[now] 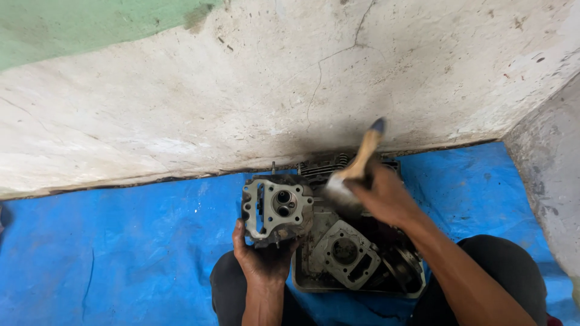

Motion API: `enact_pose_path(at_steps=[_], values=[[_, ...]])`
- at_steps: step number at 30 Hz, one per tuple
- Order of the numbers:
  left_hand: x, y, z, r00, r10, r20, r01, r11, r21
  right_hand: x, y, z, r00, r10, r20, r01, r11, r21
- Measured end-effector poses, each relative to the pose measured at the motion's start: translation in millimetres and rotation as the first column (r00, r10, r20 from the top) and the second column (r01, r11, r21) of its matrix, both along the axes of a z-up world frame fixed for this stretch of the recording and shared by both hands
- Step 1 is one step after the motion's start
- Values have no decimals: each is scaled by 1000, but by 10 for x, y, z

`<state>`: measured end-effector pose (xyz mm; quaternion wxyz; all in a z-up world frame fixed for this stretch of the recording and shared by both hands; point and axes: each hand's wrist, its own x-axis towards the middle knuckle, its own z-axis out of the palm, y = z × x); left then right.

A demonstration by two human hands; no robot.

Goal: The person sits on a blue tarp and cleans a disassembled engine cylinder head. They use a red cloth to wipe the surface and crevices, then use a brush to scrub the internal components and ports of the metal part.

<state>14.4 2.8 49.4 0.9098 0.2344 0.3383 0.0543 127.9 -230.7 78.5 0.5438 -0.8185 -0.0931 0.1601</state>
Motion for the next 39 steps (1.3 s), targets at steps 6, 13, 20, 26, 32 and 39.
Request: enact_pose_path(at_steps=[6, 13, 20, 26, 32, 39], values=[[-7, 11, -18, 997, -25, 67, 25, 1000, -4, -26, -28, -409, 983, 74, 166, -87, 994, 71], [10, 11, -90, 997, -22, 71, 21, 1000, 10, -189, 70, 50, 987, 98, 124, -92, 994, -51], [6, 0, -163, 992, -53, 115, 52, 999, 5, -424, 182, 43, 873, 250, 419, -229, 968, -100], [15, -43, -83, 992, -6, 127, -1, 999, 54, -526, 237, 46, 608, 472, 638, -471, 862, -188], [0, -42, -103, 982, -31, 185, 30, 1000, 7, -624, 349, 86, 583, 506, 636, -495, 842, -216], [-22, -67, -197, 990, -58, 131, 60, 998, -13, -615, 297, -42, 711, 443, 546, -480, 873, -84]])
